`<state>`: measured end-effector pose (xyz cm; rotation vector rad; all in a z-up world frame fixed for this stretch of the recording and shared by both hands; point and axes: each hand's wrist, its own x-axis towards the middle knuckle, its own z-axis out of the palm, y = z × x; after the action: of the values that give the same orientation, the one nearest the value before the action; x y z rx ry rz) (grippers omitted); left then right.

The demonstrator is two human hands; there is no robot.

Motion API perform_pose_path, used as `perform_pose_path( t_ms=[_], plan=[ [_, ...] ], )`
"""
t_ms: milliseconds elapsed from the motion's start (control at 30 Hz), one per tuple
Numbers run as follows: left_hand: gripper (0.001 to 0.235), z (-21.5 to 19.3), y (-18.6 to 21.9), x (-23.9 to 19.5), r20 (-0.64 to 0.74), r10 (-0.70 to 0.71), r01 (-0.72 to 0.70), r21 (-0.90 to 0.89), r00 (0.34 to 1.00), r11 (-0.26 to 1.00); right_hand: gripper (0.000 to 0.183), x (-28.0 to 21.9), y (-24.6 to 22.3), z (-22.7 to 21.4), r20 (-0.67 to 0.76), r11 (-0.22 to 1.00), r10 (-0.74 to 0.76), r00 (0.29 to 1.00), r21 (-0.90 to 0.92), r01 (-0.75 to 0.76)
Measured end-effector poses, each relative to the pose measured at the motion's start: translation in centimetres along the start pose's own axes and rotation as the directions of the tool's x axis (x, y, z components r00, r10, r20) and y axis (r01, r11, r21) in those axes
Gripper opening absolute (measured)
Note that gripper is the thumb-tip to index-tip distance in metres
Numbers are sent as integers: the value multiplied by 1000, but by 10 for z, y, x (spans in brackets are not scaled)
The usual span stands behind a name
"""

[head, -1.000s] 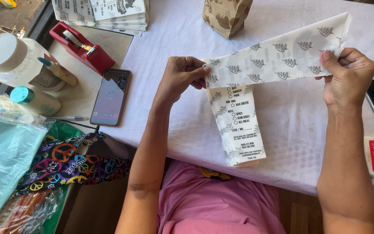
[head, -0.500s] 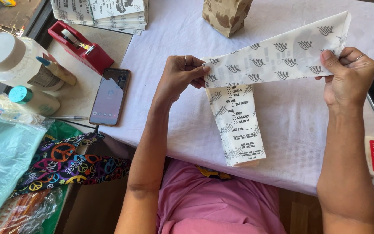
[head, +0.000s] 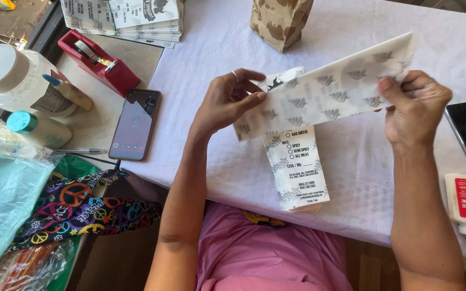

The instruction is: Cutting printed paper strips with scissors and organizing them into bundles secured with rubber bands.

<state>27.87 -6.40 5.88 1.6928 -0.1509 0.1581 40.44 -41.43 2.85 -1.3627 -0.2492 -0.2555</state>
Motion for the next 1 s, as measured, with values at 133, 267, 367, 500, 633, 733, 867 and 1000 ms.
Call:
perform_pose_path(
  t_ms=[133,267,367,500,633,733,867,1000],
  plan=[
    [27,-1,-6,1,137,102,-126,181,985,975,22,-15,-4,18,82,997,30,996,-72,-25],
    [28,1,-6,-1,240,56,-110,217,969,970,23,-26,-5,28,128,991,52,990,-126,-36],
    [25,4,-2,-1,256,11,-75,242,967,967,22,-33,-4,34,154,990,67,986,-135,-46],
    [20,7,-9,0,271,68,-144,271,960,952,22,-42,-6,41,158,984,66,985,-174,-38],
    [19,11,-15,1,202,8,-67,286,979,956,22,-48,-9,45,155,980,41,987,-197,-9],
    [19,13,-12,1,135,-28,-7,252,990,968,21,-50,-11,46,160,981,41,986,-195,-9],
    [18,12,-12,1,118,-8,-15,189,993,982,15,-48,-7,43,156,988,26,987,-155,-2],
    [16,11,-14,3,51,5,-11,104,999,995,66,-48,-31,56,251,989,18,968,-147,20]
  ],
)
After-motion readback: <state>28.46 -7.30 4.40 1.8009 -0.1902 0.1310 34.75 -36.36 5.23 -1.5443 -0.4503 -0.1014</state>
